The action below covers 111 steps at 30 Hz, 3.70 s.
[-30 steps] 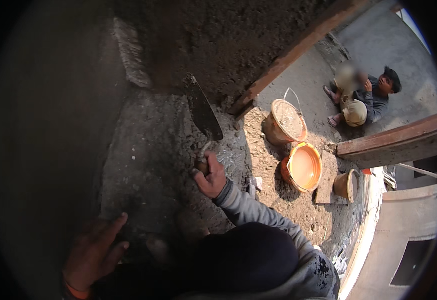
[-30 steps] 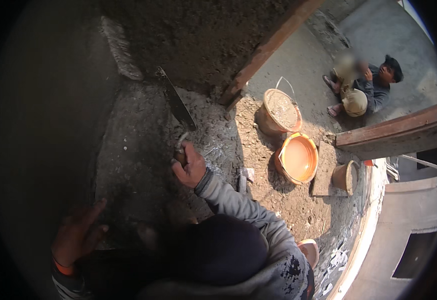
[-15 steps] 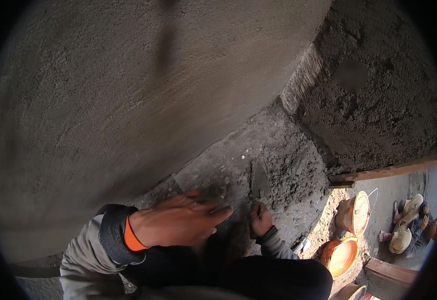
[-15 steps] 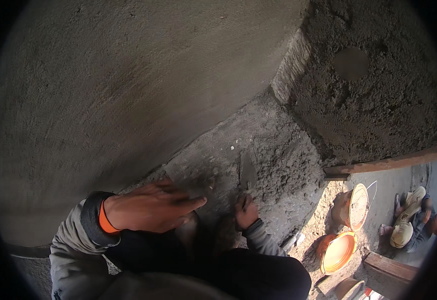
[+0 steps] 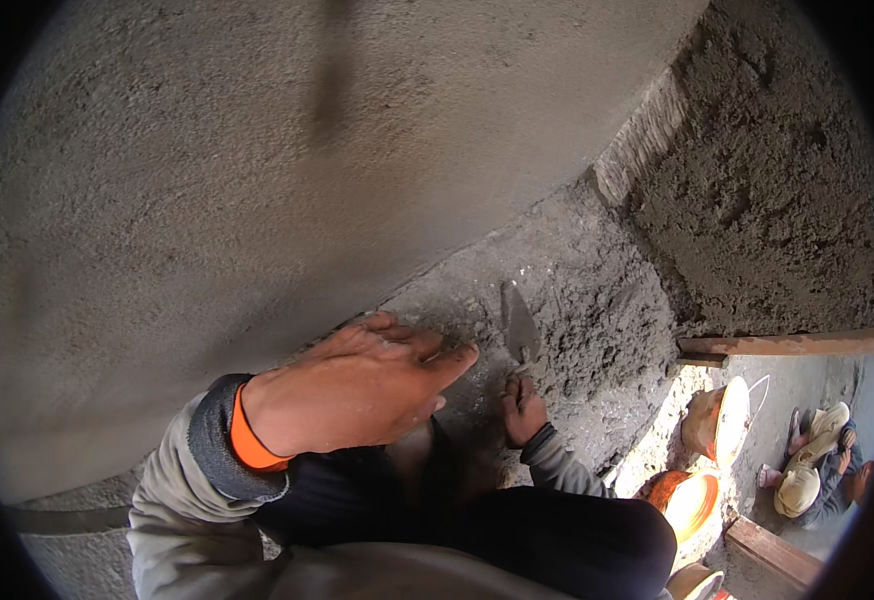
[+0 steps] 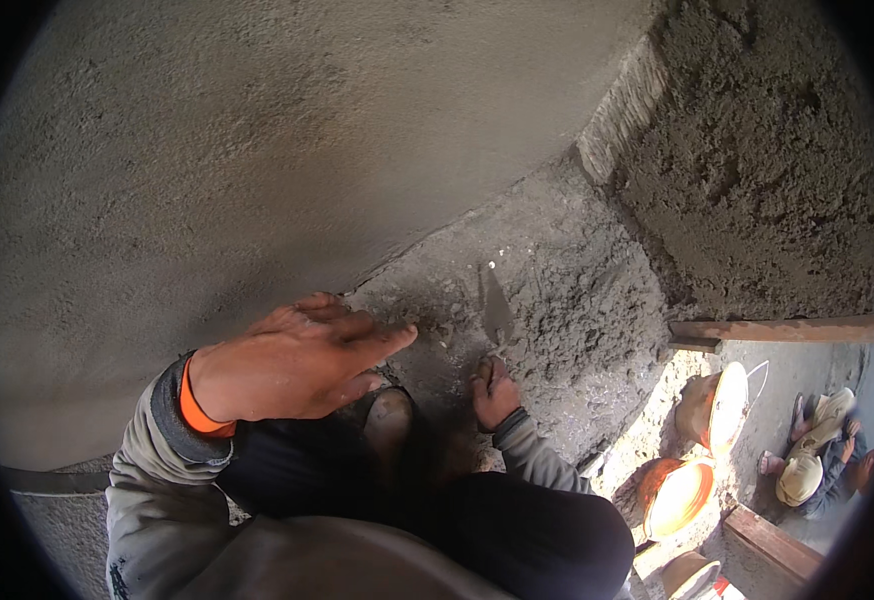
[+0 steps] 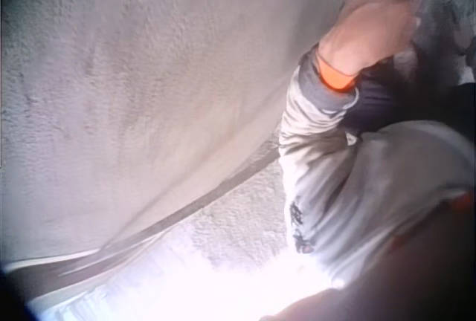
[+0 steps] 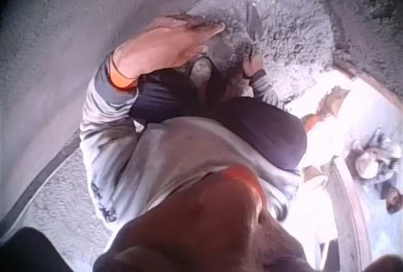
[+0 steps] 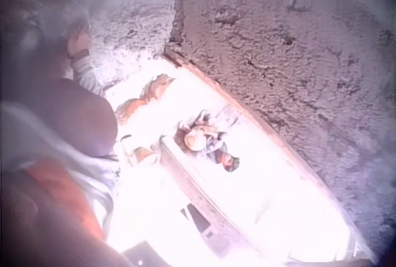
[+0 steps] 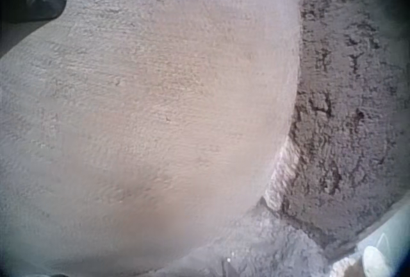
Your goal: The person applies wet plaster or mortar to a vertical masonry surface using a hand trowel, scraping the material from the floor and spreading it onto the wall corner.
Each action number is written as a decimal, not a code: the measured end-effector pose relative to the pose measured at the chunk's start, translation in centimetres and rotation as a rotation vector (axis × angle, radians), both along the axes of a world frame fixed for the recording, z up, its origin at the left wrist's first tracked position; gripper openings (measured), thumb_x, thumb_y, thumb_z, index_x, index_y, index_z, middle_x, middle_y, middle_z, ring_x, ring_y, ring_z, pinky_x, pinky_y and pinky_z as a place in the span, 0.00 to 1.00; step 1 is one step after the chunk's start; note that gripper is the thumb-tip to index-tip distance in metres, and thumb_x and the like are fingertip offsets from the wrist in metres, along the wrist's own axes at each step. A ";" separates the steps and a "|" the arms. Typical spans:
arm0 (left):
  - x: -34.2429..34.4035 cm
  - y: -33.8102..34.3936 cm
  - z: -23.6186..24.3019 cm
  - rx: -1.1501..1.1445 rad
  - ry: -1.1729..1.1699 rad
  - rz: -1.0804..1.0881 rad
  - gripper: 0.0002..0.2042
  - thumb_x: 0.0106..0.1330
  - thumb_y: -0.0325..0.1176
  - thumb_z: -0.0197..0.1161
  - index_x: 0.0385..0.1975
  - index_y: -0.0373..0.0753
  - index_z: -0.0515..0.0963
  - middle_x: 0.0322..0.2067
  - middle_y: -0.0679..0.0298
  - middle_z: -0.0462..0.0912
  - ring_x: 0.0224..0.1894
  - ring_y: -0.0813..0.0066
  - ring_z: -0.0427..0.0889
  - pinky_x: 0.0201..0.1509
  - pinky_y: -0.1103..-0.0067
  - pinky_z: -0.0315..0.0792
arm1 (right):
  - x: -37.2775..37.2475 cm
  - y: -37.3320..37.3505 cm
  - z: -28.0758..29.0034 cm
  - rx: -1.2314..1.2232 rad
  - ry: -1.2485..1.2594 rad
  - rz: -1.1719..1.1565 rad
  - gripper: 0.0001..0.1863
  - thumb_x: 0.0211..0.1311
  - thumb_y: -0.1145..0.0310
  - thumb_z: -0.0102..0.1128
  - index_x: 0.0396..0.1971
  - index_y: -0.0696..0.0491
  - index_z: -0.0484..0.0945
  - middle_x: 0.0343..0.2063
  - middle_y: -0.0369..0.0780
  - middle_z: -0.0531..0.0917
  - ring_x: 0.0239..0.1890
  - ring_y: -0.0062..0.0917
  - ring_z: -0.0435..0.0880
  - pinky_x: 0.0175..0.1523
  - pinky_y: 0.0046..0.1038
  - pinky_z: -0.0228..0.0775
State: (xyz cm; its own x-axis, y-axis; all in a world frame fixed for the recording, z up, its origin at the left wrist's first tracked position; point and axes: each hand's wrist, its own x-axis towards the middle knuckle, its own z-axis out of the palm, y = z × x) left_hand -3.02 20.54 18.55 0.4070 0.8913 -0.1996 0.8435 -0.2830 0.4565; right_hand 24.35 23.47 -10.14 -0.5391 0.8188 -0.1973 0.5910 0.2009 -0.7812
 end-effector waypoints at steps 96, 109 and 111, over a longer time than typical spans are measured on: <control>3.8 3.1 6.4 0.100 -0.060 -0.096 0.18 0.62 0.30 0.58 0.53 0.36 0.70 0.48 0.54 0.76 0.47 0.52 0.75 0.51 0.69 0.69 | -6.6 4.4 3.3 -0.114 -0.253 0.131 0.13 0.49 0.65 0.55 0.28 0.59 0.80 0.34 0.52 0.80 0.40 0.42 0.80 0.46 0.38 0.72; 5.6 2.1 6.4 0.121 -0.099 0.063 0.21 0.54 0.31 0.63 0.48 0.33 0.73 0.35 0.52 0.80 0.38 0.53 0.79 0.51 0.62 0.68 | -4.9 -1.7 4.1 0.158 0.034 0.597 0.19 0.55 0.62 0.52 0.44 0.58 0.72 0.41 0.49 0.76 0.37 0.42 0.79 0.42 0.37 0.73; 4.3 1.8 6.6 0.195 -0.030 -0.033 0.23 0.55 0.34 0.65 0.52 0.38 0.72 0.32 0.62 0.79 0.31 0.68 0.78 0.48 0.69 0.70 | -4.9 -1.1 7.1 0.309 0.053 0.498 0.20 0.56 0.62 0.51 0.46 0.58 0.70 0.42 0.49 0.75 0.37 0.42 0.79 0.42 0.37 0.73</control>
